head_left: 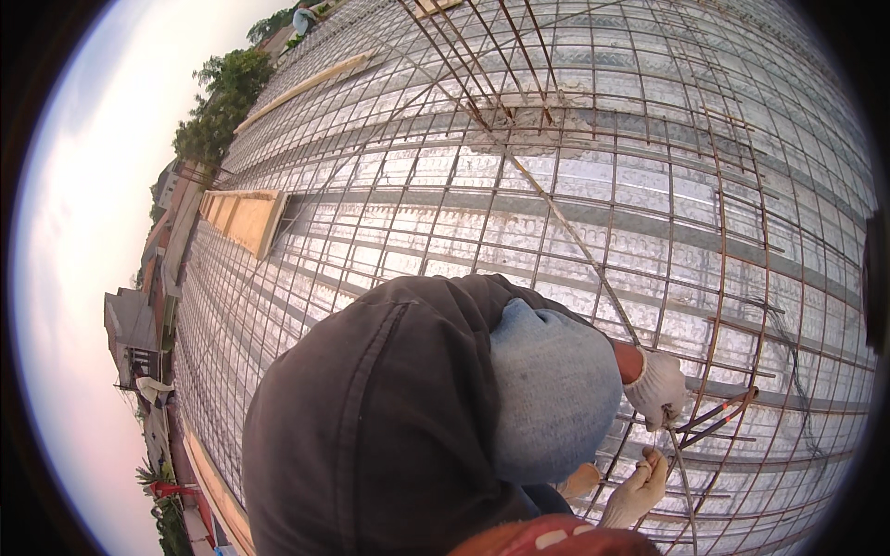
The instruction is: The person works on a large rebar grid on a construction site, using pliers to cut and tie rebar intersections. They repeatedly position, cut, and twist wire ties to secure the grid structure.
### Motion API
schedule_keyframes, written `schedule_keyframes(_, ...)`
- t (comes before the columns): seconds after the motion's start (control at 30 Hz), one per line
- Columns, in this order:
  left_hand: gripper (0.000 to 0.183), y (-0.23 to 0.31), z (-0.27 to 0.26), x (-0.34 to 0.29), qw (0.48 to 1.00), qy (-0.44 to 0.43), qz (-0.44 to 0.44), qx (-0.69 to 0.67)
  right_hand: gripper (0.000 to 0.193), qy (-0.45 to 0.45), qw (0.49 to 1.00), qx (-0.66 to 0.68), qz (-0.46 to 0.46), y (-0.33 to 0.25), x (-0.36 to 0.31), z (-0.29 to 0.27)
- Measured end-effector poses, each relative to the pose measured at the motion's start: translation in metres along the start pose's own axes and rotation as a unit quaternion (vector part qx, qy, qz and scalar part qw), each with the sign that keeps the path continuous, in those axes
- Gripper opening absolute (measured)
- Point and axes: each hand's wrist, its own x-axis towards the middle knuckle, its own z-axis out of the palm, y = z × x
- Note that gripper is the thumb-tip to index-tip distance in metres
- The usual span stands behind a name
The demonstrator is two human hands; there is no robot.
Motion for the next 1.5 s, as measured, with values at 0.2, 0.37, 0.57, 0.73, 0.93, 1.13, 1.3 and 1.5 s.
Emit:
schedule_keyframes(0.2,0.040,0.002,0.001,0.000,0.999,-0.008,-0.005,0.054,0.034,-0.022,1.000,-0.020,-0.007,0.012,-0.002,0.001)
schedule_keyframes(0.37,0.044,0.004,-0.005,-0.003,0.998,-0.020,-0.038,0.048,0.034,-0.042,0.999,-0.018,0.013,0.011,-0.004,0.000)
schedule_keyframes(0.57,0.060,0.003,0.008,-0.012,0.955,0.183,-0.120,-0.199,0.036,0.007,0.999,0.010,0.039,0.003,-0.009,-0.001)
schedule_keyframes(0.73,0.053,0.001,0.024,-0.007,0.827,0.125,-0.224,-0.500,0.038,0.076,0.995,0.044,0.056,0.009,-0.005,0.001)
schedule_keyframes(0.93,0.041,0.021,0.058,-0.018,0.629,-0.005,-0.144,-0.764,0.032,0.027,0.997,0.038,0.068,0.000,-0.001,0.007)
schedule_keyframes(1.13,0.037,0.036,0.061,-0.027,0.560,0.038,-0.098,-0.822,0.022,0.040,0.986,0.130,0.100,0.009,-0.002,0.009)
schedule_keyframes(1.3,0.034,0.039,0.060,-0.029,0.545,0.066,-0.079,-0.832,0.018,0.043,0.976,0.170,0.130,0.007,0.004,0.009)
schedule_keyframes(1.5,0.031,0.040,0.062,-0.030,0.539,0.115,-0.065,-0.832,0.021,0.017,0.962,0.235,0.135,0.004,0.011,0.008)
